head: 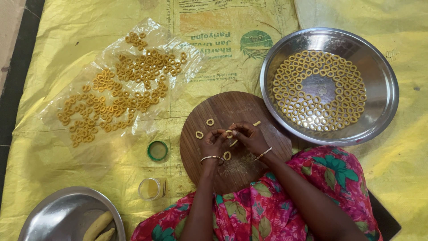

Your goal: The person rolls a yellow dough rope on a wooden board, then pinches off small segments and forms them into rings. The finished rings are placed into a metal bowl. Additional dough is kept in a separate metal plate.

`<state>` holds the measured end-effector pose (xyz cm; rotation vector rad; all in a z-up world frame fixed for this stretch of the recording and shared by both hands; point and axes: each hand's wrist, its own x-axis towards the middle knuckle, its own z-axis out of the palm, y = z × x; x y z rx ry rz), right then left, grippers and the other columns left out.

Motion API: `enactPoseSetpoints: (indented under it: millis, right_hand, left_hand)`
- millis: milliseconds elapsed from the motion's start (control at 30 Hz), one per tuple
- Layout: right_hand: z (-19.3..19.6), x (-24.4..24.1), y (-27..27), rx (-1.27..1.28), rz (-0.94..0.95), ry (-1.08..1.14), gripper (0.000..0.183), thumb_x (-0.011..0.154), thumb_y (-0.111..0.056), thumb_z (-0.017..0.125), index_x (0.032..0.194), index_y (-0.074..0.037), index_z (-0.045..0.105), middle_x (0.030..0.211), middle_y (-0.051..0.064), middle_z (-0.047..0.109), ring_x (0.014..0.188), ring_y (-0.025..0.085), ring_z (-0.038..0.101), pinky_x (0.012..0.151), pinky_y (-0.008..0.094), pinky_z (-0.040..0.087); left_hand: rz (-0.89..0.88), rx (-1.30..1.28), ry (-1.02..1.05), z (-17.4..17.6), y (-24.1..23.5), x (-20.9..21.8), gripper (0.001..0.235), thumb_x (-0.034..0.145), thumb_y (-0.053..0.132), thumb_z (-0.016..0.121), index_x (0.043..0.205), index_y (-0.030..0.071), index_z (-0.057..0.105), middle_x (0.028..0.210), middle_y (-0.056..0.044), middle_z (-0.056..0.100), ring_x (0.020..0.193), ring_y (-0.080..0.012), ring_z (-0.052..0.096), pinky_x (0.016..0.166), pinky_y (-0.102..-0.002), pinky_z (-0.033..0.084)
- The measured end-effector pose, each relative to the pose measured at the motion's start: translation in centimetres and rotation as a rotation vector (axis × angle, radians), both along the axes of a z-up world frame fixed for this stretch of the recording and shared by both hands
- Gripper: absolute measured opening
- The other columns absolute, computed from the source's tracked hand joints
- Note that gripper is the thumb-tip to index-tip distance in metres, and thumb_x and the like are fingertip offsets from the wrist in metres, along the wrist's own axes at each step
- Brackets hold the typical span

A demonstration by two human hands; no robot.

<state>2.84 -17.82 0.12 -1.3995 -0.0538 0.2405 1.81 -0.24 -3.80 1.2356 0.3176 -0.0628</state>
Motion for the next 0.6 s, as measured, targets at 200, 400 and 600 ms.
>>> enactPoseSetpoints:
  millis: [200, 400, 600]
  right_hand:
    - [-0.3, 0.1, -0.1, -0.117, -0.033, 0.003, 0.022, 0.097, -0.010, 0.070, 0.116, 0.001, 0.072, 0.109, 0.005, 0.075, 0.096, 0.011, 0.070, 0.081, 0.026, 0.057]
    - [-0.4, 0.1, 0.0, 0.000, -0.011, 0.029, 0.023, 0.096, -0.009, 0.069, 0.118, 0.000, 0.070, 0.111, 0.004, 0.074, 0.098, 0.011, 0.071, 0.083, 0.026, 0.059]
    - [-0.5, 0.1, 0.1, -0.012, 0.010, 0.024, 0.023, 0.097, -0.010, 0.069, 0.118, -0.001, 0.070, 0.110, 0.005, 0.074, 0.098, 0.011, 0.071, 0.083, 0.026, 0.058]
  left_hand:
    - [0.016, -0.042, 0.047, 0.2, -0.1, 0.0, 0.017, 0.094, 0.008, 0.074, 0.107, -0.002, 0.073, 0.099, -0.011, 0.077, 0.086, -0.0164, 0.074, 0.080, -0.030, 0.063]
    - [-0.002, -0.009, 0.020, 1.5, -0.1, -0.1, 0.017, 0.093, 0.008, 0.074, 0.108, 0.000, 0.071, 0.099, -0.009, 0.076, 0.087, -0.0154, 0.073, 0.079, -0.030, 0.063]
    - [-0.021, 0.105, -0.005, 2.0, -0.1, -0.3, 0.021, 0.090, 0.007, 0.078, 0.108, 0.001, 0.070, 0.098, -0.008, 0.075, 0.090, -0.0137, 0.071, 0.079, -0.027, 0.059]
